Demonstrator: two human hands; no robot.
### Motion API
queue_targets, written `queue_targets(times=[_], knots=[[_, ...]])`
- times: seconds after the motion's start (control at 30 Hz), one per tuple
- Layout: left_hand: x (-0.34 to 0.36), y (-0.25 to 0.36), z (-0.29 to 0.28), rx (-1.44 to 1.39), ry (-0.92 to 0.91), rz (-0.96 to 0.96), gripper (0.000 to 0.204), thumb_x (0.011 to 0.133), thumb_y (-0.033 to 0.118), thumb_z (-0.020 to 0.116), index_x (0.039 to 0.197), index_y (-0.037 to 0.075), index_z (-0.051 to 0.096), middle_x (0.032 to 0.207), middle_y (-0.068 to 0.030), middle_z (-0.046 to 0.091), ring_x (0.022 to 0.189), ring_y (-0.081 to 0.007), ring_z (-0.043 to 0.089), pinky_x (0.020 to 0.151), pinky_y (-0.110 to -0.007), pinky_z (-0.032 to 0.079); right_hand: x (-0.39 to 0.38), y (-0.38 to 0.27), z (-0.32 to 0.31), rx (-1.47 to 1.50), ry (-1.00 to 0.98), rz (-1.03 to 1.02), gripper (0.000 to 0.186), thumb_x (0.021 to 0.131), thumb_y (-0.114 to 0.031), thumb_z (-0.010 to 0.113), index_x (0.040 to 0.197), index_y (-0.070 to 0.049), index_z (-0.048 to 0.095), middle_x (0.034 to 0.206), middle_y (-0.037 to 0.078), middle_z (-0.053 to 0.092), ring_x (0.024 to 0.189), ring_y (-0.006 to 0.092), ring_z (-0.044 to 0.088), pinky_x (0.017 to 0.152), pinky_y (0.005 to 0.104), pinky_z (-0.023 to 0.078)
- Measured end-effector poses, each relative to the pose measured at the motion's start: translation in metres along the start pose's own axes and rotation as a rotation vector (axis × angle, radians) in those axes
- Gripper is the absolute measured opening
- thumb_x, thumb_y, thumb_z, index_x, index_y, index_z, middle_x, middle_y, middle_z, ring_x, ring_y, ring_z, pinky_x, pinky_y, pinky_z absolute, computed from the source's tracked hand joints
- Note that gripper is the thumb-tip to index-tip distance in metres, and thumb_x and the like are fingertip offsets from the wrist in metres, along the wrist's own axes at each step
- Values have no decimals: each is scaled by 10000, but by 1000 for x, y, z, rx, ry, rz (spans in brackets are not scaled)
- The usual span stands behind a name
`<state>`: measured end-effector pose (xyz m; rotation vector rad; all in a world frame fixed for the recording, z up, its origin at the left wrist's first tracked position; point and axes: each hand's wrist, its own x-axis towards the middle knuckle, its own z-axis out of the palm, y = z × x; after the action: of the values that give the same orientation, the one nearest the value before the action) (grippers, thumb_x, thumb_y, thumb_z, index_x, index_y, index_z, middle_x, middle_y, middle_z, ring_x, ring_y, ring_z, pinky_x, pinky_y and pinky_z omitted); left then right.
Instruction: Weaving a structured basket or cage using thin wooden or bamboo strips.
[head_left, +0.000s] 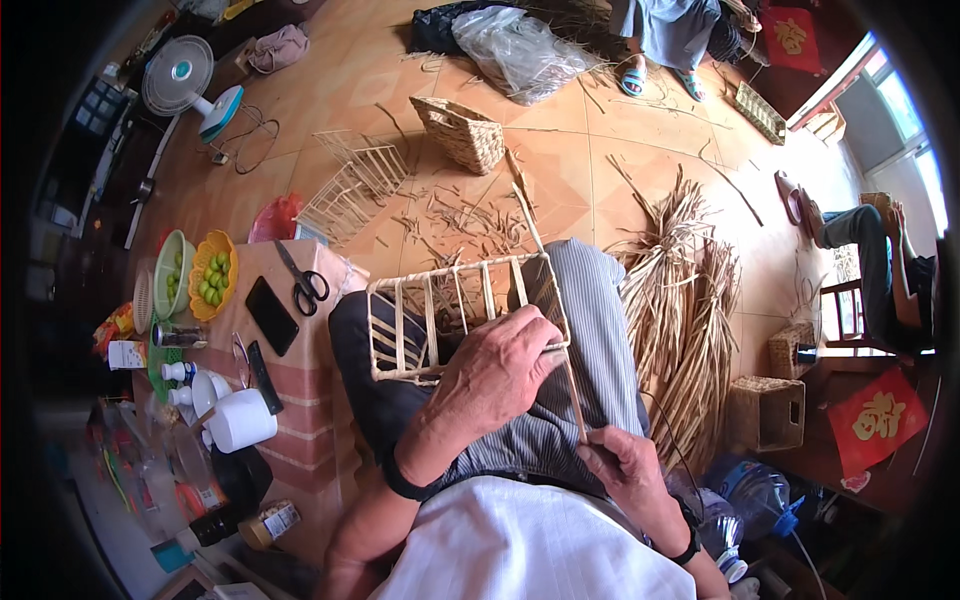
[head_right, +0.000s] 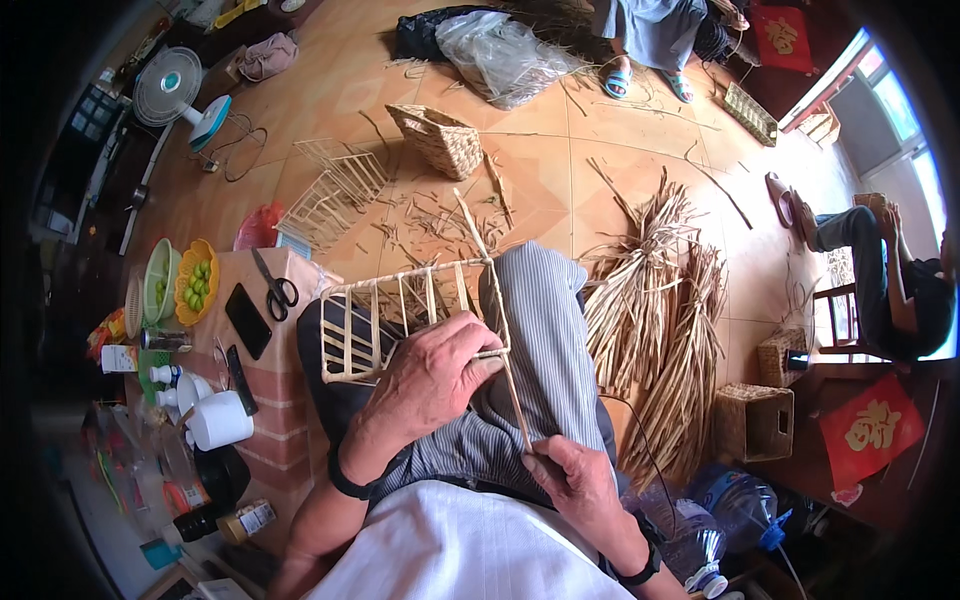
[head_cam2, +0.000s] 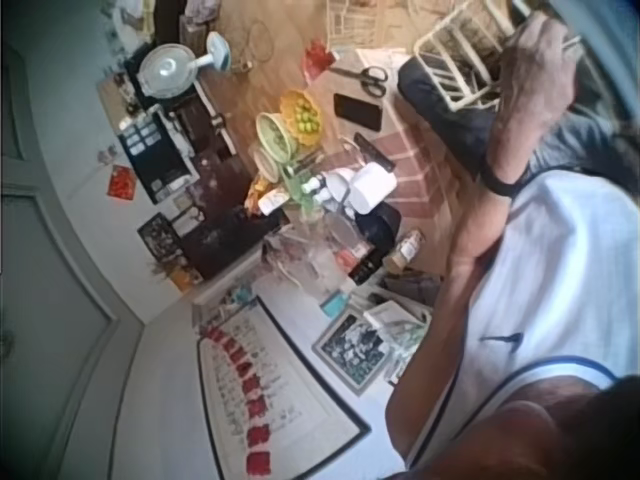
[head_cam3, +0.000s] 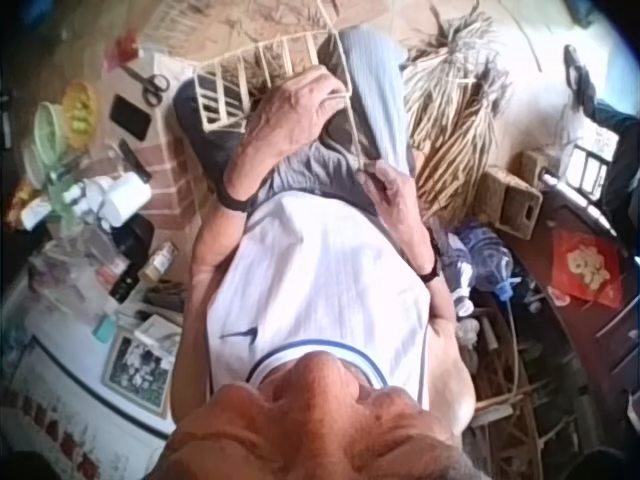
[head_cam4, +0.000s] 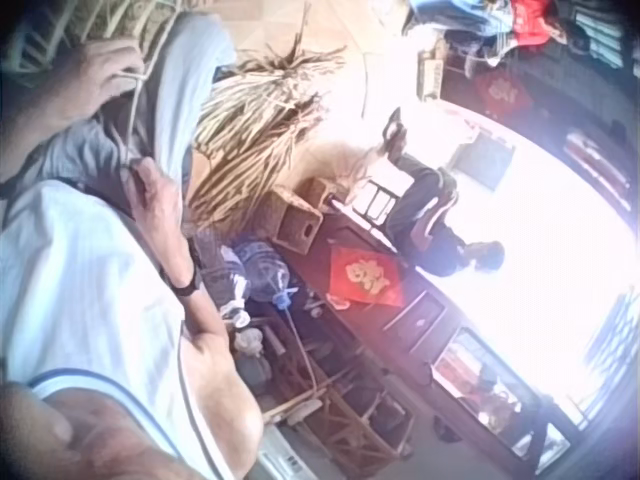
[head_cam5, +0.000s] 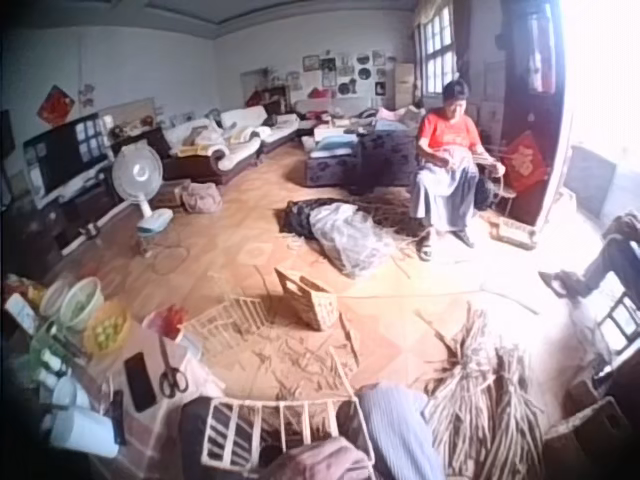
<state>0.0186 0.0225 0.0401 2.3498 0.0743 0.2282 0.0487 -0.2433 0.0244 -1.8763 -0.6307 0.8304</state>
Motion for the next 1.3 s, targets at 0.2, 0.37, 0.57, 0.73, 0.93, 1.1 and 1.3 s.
queue_targets(times=[0.2, 0.37, 0.57, 0.73, 0.93, 1.1, 1.3], knots=[[5, 5, 13, 151, 34, -39, 218, 898, 187, 805, 974, 36, 669, 928, -125, 655, 876, -363, 695, 762, -459, 557, 12, 14, -17, 98, 82, -30, 148, 990, -87, 781, 1061, 32, 726, 760, 40, 630, 659, 108, 558, 584, 293, 446], [5, 3, 13, 163, -2, -36, 180, 859, 114, 816, 944, 42, 674, 901, -117, 650, 857, -354, 694, 762, -467, 557, 61, 17, -24, 655, 271, -49, 191, 1052, -193, 734, 1050, -1, 734, 802, 12, 676, 573, 11, 548, 477, 191, 392], [4, 3, 12, 103, 25, -50, 251, 866, 68, 800, 1040, 55, 619, 940, -114, 693, 888, -363, 714, 782, -478, 559, 110, 5, -3, 959, 210, -53, 155, 1008, -71, 720, 927, -46, 589, 970, 100, 731, 607, 107, 647, 515, 237, 528], [0, -1, 13, 120, 29, -48, 304, 859, 58, 805, 1079, 64, 594, 960, -119, 710, 900, -362, 719, 788, -476, 560, 108, 11, 15, 630, 118, -44, 89, 1038, -11, 702, 1088, -35, 632, 922, 17, 683, 747, 79, 686, 671, 228, 564], [-2, 0, 16, 187, 28, -46, 326, 855, 64, 810, 1110, 59, 607, 992, -129, 709, 904, -360, 716, 793, -471, 556, 111, 17, 20, 288, 154, -175, 103, 1010, 64, 680, 1098, 11, 668, 959, 41, 667, 779, 105, 691, 696, 236, 568], [-3, 3, 18, 320, 34, -17, 245, 880, 52, 742, 1094, 53, 625, 934, -120, 656, 848, -345, 697, 770, -470, 547, 117, 16, 18, 216, 151, -292, 128, 1011, 102, 642, 1097, 10, 665, 981, 68, 634, 839, 133, 700, 736, 248, 573], [-2, 4, 18, 322, 32, 3, 103, 920, 57, 674, 1002, 40, 615, 891, -128, 611, 825, -344, 680, 754, -484, 534, 110, 14, 24, 480, 139, -159, 111, 1033, 89, 635, 1113, 17, 660, 1007, 42, 661, 869, 108, 703, 786, 247, 569]])
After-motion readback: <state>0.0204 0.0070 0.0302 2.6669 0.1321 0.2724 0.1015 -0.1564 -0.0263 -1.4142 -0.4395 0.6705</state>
